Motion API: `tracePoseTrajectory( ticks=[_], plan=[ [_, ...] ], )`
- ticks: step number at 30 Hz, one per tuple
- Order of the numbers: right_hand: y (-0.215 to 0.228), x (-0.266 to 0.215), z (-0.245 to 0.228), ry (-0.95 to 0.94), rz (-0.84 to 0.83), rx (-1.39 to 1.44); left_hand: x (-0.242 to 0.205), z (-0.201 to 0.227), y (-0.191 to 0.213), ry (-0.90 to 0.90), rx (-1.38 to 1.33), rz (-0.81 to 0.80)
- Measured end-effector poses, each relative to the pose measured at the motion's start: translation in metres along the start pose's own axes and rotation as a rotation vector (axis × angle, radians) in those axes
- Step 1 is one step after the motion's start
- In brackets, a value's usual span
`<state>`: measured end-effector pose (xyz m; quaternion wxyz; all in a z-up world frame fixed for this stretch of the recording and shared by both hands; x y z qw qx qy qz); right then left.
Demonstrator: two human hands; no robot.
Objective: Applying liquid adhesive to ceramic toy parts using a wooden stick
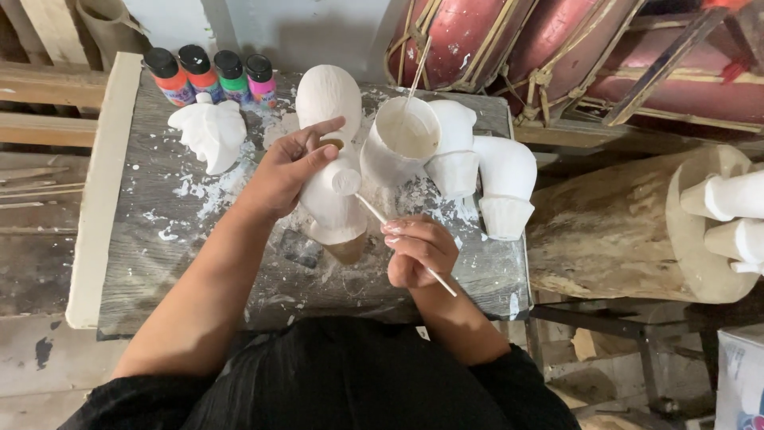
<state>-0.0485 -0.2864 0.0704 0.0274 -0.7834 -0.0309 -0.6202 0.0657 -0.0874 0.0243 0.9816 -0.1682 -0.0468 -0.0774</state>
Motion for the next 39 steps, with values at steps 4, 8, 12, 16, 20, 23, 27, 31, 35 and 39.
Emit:
tracePoseTrajectory(
  ticks=[4,8,12,16,20,23,27,31,35,39],
  plan=[
    [-0.016,-0.009,-0.003,-0.044,-0.053,0.042,-0.001,0.003,-0.001,0.003,0.009,0.012],
    [-0.012,0.001,-0.003,-0.025,-0.07,0.004,-0.001,0.003,-0.002,0.009,0.015,0.003],
    [-0.003,0.004,-0.002,-0.016,-0.033,-0.017,0.0,-0.007,0.005,0.006,-0.01,-0.027],
    [-0.014,-0.022,0.001,-0.025,-0.025,0.072,-0.001,-0.001,0.002,0.004,0.009,0.003],
    [-0.016,-0.006,-0.001,-0.037,-0.06,0.004,0.0,-0.003,-0.001,0.007,-0.002,-0.03],
    [-0.007,-0.003,0.001,-0.033,-0.02,-0.04,0.001,-0.005,0.004,0.007,-0.005,-0.034],
    [-0.001,-0.022,0.002,-0.032,0.009,-0.015,-0.001,-0.001,0.004,0.016,0.016,-0.033],
    [-0.022,-0.012,0.0,-0.118,-0.04,0.05,-0.002,-0.002,0.006,0.019,0.037,-0.006],
    [-0.004,-0.011,0.007,-0.06,0.052,0.006,-0.002,0.003,0.003,0.004,0.086,-0.053],
    [-0.003,-0.003,0.002,-0.008,0.098,0.025,-0.002,0.002,0.005,0.004,0.197,-0.052]
  ],
)
Point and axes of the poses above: each hand's wrist, its own x-axis towards the middle knuckle, its own y-axis out of the back of the hand, z = x × y, the point moved 7 cm from there along x, towards the middle knuckle, and after that the axes turned 11 degrees about x, right-handed, at the moved point
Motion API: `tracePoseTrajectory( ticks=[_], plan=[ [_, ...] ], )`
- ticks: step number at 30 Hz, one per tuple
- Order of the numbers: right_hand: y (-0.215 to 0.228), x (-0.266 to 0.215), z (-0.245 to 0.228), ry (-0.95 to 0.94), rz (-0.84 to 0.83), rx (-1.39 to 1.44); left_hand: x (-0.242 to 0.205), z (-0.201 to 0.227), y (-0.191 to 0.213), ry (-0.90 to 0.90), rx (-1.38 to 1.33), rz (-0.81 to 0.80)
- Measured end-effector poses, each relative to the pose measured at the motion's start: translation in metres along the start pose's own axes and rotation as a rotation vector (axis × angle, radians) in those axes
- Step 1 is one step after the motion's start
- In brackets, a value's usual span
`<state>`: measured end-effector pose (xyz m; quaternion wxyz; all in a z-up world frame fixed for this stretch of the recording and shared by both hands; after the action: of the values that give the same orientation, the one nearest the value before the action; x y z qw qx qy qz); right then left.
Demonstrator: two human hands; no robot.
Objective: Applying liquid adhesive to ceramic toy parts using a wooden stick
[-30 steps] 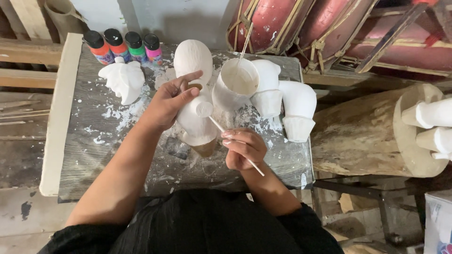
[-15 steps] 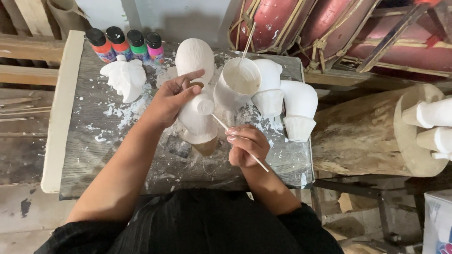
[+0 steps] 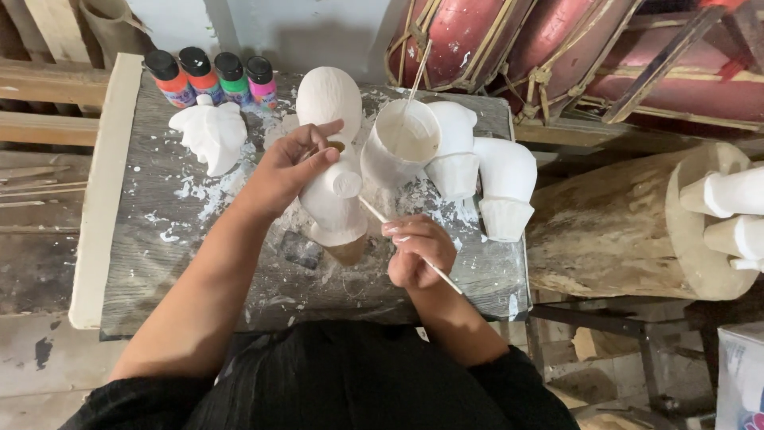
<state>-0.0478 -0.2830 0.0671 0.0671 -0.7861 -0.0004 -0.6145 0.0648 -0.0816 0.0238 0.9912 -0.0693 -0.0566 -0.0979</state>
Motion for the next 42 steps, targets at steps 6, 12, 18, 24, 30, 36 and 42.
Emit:
tracePoseTrajectory(
  ticks=[6,12,18,24,30,36,42],
  plan=[
    [-0.013,-0.01,0.002,-0.063,-0.029,0.06,-0.008,0.029,-0.002,-0.04,0.242,-0.012],
    [0.004,-0.011,0.005,-0.028,0.03,0.045,-0.019,0.055,-0.001,0.109,0.42,-0.004],
    [-0.006,-0.027,0.008,-0.066,-0.032,0.041,-0.017,0.051,-0.01,-0.116,0.432,-0.18],
    [0.007,-0.021,0.009,-0.006,0.048,0.073,-0.015,0.046,-0.007,-0.055,0.469,-0.109],
    [-0.024,0.002,-0.004,-0.089,-0.11,0.021,-0.012,0.038,-0.007,-0.086,0.385,-0.157],
    [0.009,-0.015,0.009,0.016,0.017,-0.047,-0.014,0.048,-0.008,-0.115,0.396,-0.153],
    [-0.027,0.001,-0.006,-0.046,-0.141,0.033,-0.012,0.046,-0.007,-0.121,0.397,-0.162]
  ],
)
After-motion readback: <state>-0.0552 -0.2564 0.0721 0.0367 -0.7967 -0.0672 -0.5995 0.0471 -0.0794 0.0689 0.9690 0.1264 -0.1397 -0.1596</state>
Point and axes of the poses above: each hand's wrist, its own x-axis towards the middle knuckle, its own y-axis out of the back of the hand, z = x × y, the point moved 7 cm from there along x, towards the middle knuckle, and after that the axes turned 11 degrees about x, right-handed, at the moved point
